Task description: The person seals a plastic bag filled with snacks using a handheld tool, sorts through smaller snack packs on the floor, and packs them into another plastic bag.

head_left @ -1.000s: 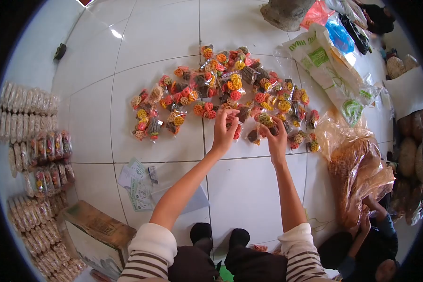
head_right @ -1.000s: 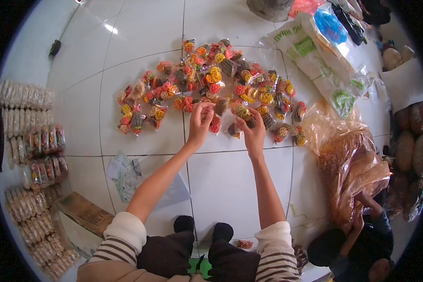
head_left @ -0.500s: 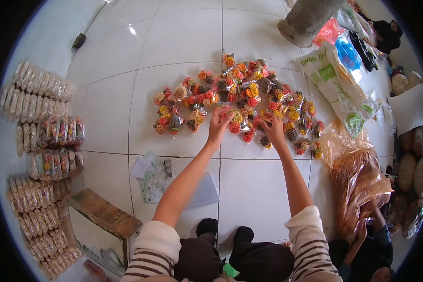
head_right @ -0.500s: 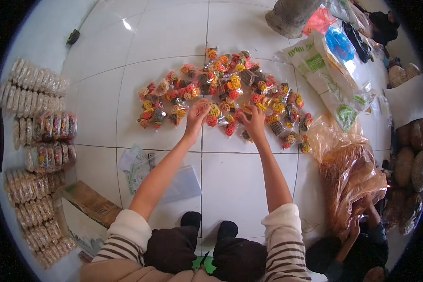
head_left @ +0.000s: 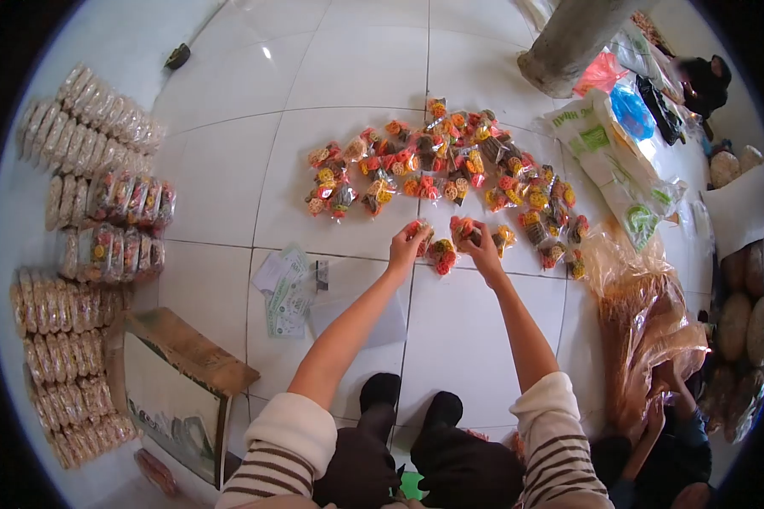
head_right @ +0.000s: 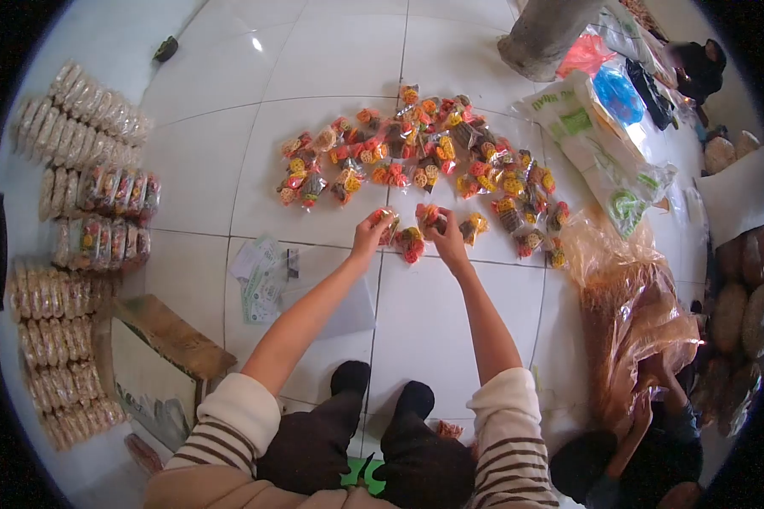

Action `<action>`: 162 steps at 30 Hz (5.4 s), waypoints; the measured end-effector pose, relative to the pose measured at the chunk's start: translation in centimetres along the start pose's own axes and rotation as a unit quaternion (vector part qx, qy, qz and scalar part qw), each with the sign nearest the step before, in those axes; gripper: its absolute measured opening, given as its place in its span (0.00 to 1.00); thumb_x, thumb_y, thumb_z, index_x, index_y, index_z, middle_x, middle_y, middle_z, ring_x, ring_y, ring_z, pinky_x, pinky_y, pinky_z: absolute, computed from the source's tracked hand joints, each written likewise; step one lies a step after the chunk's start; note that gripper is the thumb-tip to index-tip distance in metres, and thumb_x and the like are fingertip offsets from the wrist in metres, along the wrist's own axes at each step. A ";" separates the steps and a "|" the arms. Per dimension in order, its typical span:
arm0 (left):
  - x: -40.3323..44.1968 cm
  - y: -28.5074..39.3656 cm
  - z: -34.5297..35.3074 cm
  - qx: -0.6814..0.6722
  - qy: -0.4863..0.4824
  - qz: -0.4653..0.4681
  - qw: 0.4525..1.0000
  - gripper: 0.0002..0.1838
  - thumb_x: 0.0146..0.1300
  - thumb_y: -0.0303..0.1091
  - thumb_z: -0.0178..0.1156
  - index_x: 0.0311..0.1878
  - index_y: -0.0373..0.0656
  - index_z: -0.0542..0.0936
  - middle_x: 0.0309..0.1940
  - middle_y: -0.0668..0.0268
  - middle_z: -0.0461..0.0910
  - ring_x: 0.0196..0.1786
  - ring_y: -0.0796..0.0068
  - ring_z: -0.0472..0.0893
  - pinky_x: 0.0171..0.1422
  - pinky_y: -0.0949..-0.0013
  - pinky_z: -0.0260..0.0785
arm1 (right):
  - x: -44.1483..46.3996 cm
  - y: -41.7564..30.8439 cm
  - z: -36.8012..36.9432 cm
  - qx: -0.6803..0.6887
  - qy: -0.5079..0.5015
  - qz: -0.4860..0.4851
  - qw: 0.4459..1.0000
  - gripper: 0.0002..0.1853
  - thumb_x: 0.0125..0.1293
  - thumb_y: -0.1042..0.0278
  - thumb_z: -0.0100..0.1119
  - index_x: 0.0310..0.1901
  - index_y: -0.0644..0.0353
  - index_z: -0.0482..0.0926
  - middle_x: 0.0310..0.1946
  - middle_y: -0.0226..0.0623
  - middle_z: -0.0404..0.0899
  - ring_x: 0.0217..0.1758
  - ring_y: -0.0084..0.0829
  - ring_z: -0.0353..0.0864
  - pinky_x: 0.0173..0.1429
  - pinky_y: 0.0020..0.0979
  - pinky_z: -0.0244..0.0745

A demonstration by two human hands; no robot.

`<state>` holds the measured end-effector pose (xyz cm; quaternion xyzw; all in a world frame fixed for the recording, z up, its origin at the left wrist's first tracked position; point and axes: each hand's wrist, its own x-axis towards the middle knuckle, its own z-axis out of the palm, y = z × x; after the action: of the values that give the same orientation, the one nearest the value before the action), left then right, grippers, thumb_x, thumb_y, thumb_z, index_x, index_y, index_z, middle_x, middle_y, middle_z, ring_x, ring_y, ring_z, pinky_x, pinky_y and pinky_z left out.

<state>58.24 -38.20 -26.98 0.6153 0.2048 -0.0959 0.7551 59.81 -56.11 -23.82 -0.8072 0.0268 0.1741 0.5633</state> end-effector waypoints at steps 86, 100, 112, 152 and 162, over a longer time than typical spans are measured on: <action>-50.5 19.4 -24.0 -0.211 0.109 0.216 0.947 0.16 0.54 0.36 0.62 0.46 0.46 0.72 0.38 0.67 0.76 0.37 0.75 0.78 0.37 0.73 0.74 | -40.9 -29.9 26.3 -0.026 -0.153 -0.549 0.821 0.42 0.35 0.68 0.72 0.53 0.63 0.59 0.48 0.46 0.62 0.54 0.44 0.65 0.56 0.36 0.67; -54.1 2.9 -44.4 0.140 0.467 0.253 0.836 0.21 0.54 0.50 0.61 0.45 0.48 0.72 0.45 0.62 0.66 0.52 0.67 0.65 0.54 0.56 0.57 | -39.4 -22.2 43.3 0.147 -0.173 -0.309 0.923 0.38 0.44 0.74 0.68 0.54 0.65 0.54 0.49 0.43 0.65 0.52 0.32 0.68 0.56 0.30 0.65; -55.9 -3.2 -45.0 0.405 0.550 0.063 0.728 0.12 0.49 0.48 0.63 0.32 0.53 0.76 0.36 0.71 0.69 0.48 0.68 0.67 0.53 0.58 0.55 | -36.6 -18.4 45.1 0.150 -0.152 -0.201 0.956 0.39 0.46 0.71 0.68 0.56 0.64 0.52 0.52 0.43 0.63 0.53 0.30 0.66 0.56 0.28 0.65; -51.5 2.5 -39.6 0.197 0.533 0.298 0.767 0.08 0.59 0.34 0.54 0.35 0.40 0.78 0.30 0.62 0.72 0.31 0.68 0.73 0.37 0.66 0.65 | -40.1 -17.0 46.5 0.182 -0.320 -0.219 0.904 0.39 0.44 0.75 0.67 0.56 0.64 0.54 0.51 0.43 0.62 0.54 0.31 0.66 0.57 0.30 0.65; -52.7 4.6 -37.1 0.255 0.475 0.333 0.774 0.06 0.56 0.27 0.55 0.35 0.46 0.80 0.24 0.65 0.69 0.28 0.69 0.70 0.34 0.67 0.60 | -39.2 -18.3 47.6 0.137 -0.254 -0.244 0.926 0.34 0.45 0.75 0.66 0.54 0.66 0.59 0.51 0.43 0.65 0.50 0.29 0.69 0.54 0.29 0.66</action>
<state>5.72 -6.91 -6.26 0.7821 0.2880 0.4174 0.3622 15.48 -11.74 -9.62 -0.6328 -0.2912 0.2254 0.6811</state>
